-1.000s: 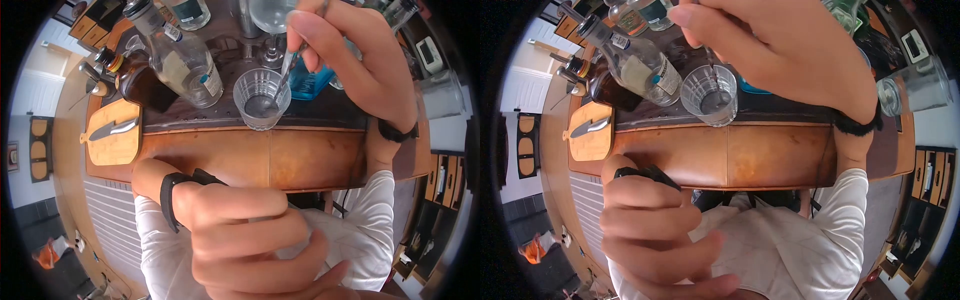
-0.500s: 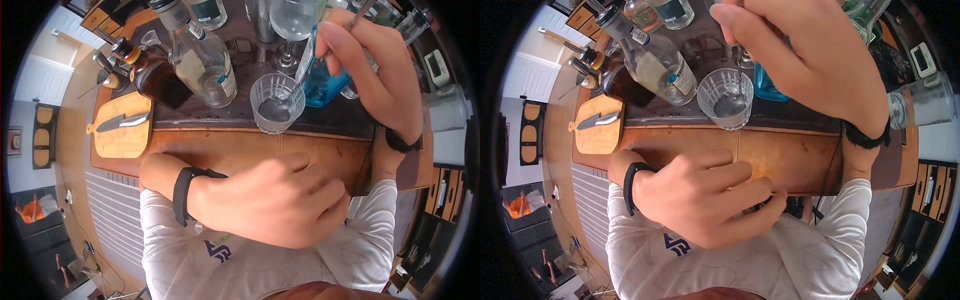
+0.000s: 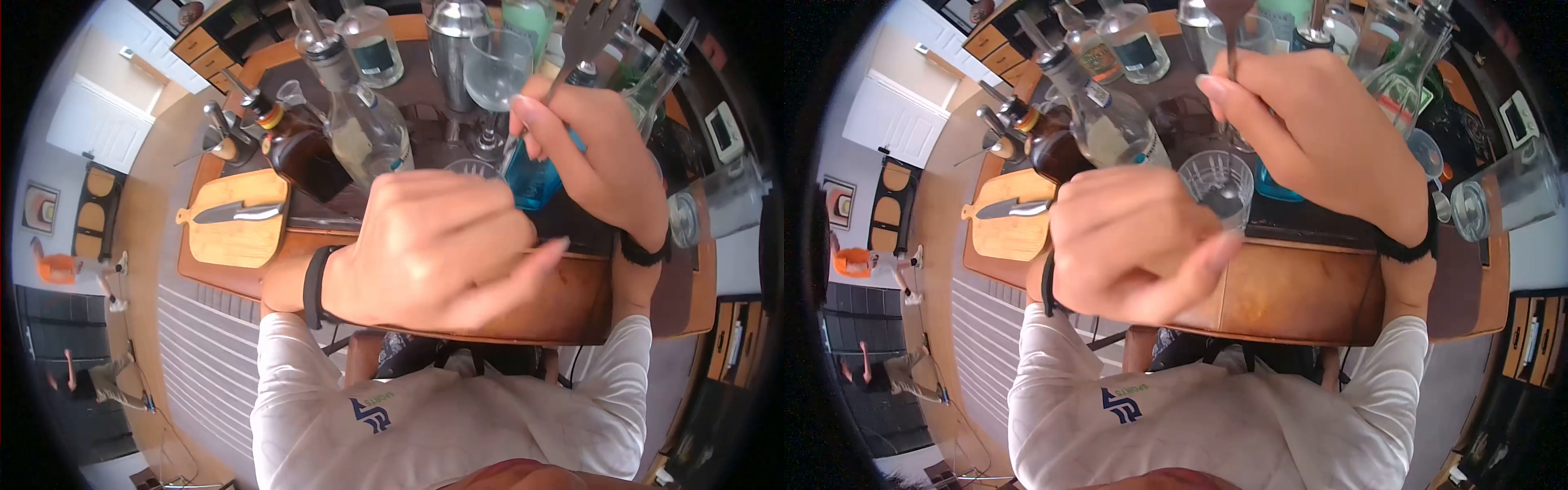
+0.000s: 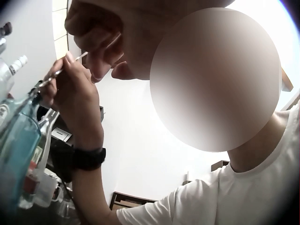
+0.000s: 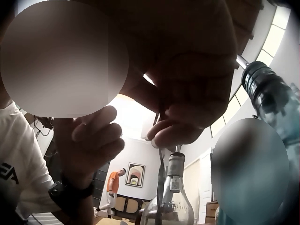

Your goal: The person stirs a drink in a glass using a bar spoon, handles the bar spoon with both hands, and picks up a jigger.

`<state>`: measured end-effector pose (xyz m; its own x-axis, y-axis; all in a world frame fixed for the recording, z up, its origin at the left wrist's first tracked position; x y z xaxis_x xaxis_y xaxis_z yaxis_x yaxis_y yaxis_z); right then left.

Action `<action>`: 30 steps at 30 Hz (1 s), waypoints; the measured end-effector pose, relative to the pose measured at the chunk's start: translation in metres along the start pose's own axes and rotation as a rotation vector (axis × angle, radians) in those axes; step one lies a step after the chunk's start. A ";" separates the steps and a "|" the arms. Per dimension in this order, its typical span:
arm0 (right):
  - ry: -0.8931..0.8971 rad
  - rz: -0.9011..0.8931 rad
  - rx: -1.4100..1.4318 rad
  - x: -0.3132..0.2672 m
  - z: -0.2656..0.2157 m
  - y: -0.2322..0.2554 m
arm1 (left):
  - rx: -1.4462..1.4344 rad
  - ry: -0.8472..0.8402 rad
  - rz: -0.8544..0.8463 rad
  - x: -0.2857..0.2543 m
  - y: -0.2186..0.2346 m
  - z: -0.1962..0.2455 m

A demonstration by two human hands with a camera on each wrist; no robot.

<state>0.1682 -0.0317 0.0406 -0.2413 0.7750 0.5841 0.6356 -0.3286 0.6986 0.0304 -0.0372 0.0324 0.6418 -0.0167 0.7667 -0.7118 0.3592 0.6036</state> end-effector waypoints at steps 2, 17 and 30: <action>0.041 0.030 -0.032 0.000 -0.007 0.004 | 0.019 0.105 0.079 0.006 0.011 -0.012; 0.135 -0.076 0.036 0.021 -0.029 -0.018 | 0.137 0.194 0.280 0.040 0.046 -0.033; -0.007 -0.187 -0.121 0.008 -0.027 -0.007 | -0.196 0.514 -0.087 0.048 0.003 -0.058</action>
<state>0.1424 -0.0381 0.0516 -0.3412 0.8324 0.4368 0.4878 -0.2404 0.8392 0.0755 0.0169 0.0578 0.7875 0.3860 0.4805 -0.6150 0.5442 0.5707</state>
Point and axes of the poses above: each hand's wrist, its own x-axis towards the middle knuckle, its own y-axis out of the back of the hand, z = x × y, the point moved 8 cm from there along x, towards the middle knuckle, and after that the axes turned 2 degrees about -z, right-handed, at the moved point
